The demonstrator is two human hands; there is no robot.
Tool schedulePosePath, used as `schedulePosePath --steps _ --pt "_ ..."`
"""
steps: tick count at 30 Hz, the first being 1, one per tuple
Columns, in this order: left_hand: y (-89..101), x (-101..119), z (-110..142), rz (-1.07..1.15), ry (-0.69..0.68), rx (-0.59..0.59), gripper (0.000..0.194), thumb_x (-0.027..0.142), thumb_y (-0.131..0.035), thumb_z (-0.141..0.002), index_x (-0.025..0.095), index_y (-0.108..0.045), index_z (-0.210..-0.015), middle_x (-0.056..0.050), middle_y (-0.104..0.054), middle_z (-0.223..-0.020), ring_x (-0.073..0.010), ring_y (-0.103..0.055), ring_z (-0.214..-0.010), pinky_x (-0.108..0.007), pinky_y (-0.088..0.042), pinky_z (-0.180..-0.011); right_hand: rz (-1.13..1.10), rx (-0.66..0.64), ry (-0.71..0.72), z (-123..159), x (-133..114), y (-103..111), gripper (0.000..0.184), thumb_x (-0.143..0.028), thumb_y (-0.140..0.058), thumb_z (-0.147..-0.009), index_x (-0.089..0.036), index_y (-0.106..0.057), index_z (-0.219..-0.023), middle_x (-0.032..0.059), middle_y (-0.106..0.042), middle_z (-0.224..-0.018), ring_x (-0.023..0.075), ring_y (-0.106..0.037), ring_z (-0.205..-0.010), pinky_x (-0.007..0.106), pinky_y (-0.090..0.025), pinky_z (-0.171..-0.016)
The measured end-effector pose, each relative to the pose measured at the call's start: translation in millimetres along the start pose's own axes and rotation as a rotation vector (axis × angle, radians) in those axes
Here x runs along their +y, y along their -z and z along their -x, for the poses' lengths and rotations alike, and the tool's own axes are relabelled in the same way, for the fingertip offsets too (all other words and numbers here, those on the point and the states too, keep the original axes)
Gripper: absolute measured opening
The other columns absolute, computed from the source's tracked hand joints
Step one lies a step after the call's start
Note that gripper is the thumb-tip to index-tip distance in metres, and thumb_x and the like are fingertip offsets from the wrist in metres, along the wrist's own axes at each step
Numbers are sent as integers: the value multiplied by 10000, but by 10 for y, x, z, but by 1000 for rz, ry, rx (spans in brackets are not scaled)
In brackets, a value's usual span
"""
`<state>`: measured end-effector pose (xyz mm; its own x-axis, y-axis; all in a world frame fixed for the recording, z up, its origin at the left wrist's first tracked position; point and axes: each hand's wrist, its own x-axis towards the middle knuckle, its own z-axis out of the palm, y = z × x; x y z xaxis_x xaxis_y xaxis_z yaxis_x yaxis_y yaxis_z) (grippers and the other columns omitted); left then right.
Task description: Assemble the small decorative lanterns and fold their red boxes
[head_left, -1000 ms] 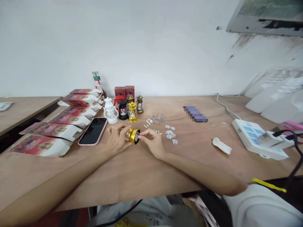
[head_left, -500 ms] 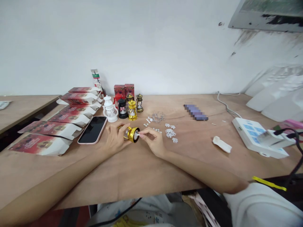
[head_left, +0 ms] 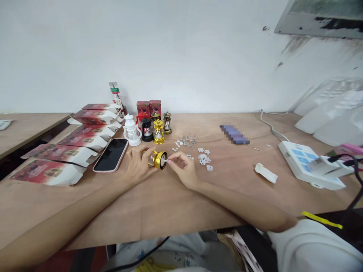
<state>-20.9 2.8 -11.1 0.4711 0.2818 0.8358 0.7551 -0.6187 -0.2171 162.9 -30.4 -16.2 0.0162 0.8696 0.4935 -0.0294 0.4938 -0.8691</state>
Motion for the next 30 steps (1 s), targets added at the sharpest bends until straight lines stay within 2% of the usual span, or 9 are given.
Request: schedulePosePath --steps 11,19,30 --pt "-22 -21 36 -19 40 -62 543 453 -632 -773 186 -465 -1216 -147 -554 -1058 -285 -485 -986 -389 -295 -790 -21 -48 12 16 7 -11 223 -429 -655 -765 -242 -546 -820 -4 -621 -788 139 -604 -737 307 -522 -731" --pt "0 -8 3 0 -15 3 554 445 -625 -791 179 -437 -1238 -144 -549 -1056 -270 -492 -960 -373 -304 -775 -46 -20 -9 -16 10 -5 269 -461 -669 -744 -237 -537 -815 -5 -619 -767 143 -600 -734 310 -511 -734" --pt "-44 -33 52 39 41 -29 564 463 -648 -758 195 -467 -1220 -140 -551 -1057 -281 -487 -972 -390 -299 -798 -62 -21 -35 -37 77 -12 354 -480 -734 -671 -245 -550 -859 -3 -621 -830 142 -588 -765 308 -500 -750"
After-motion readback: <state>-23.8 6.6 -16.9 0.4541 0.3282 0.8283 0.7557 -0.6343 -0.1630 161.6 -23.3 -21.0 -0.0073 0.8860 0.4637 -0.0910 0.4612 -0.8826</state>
